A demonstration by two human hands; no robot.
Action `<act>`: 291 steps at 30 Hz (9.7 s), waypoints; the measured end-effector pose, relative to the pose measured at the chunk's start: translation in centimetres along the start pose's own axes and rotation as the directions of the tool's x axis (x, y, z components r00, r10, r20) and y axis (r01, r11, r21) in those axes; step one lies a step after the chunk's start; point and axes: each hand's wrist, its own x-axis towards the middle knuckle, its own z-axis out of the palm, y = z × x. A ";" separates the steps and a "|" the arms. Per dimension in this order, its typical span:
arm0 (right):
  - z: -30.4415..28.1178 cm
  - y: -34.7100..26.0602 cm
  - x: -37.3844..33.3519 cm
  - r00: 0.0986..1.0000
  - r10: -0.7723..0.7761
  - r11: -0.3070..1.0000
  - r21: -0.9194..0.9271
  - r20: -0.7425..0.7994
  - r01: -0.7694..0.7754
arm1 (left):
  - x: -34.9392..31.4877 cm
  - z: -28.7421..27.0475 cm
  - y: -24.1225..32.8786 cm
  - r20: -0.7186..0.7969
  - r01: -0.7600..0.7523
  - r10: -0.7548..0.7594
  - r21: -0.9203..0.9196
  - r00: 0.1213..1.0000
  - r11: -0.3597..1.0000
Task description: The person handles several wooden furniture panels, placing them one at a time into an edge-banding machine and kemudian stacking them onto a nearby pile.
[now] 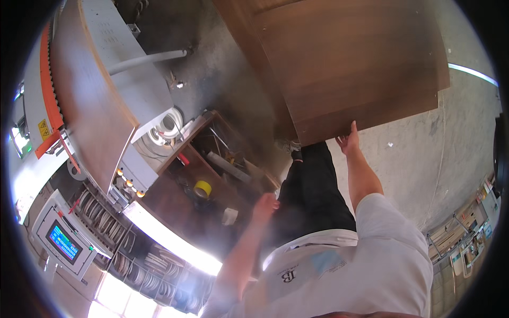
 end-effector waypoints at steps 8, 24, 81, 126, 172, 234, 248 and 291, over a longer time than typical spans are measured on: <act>-0.5 -0.6 -14.7 0.992 -0.063 0.978 -0.191 0.112 0.084 | 6.1 1.6 9.9 -0.237 -0.370 0.410 0.197 0.881 0.908; -8.7 -6.9 -30.3 0.933 -0.360 0.914 0.212 0.032 0.345 | 0.7 -2.7 1.0 -0.076 0.047 -0.088 -0.435 0.993 0.899; 48.4 5.2 -40.2 0.605 0.284 0.676 -0.603 0.744 0.424 | -23.0 7.9 0.3 -0.560 -0.638 -0.310 -0.634 0.769 -0.436; 34.4 9.0 -40.9 0.588 0.235 0.114 -0.623 0.774 0.774 | -17.4 15.0 -10.9 -0.619 -0.543 -0.145 -0.761 0.772 0.355; 29.8 10.7 -35.8 0.585 0.503 -0.628 -0.197 0.636 0.753 | -16.9 -9.8 -13.1 -0.268 -0.593 0.537 -0.498 0.800 0.633; 78.7 -31.9 7.6 -0.048 -0.267 -0.946 -0.252 0.963 0.204 | 16.2 -9.2 22.9 -0.718 -0.296 0.658 0.593 0.226 0.749; 77.2 -23.7 14.0 0.776 -0.285 0.726 -0.402 0.562 0.558 | 23.2 -9.5 16.3 -0.639 -0.489 0.673 0.481 0.373 0.728; 33.8 -54.0 11.6 0.430 -0.798 -0.411 -0.903 0.423 0.126 | 19.7 -10.2 23.0 -0.681 -0.326 0.722 0.659 0.125 0.678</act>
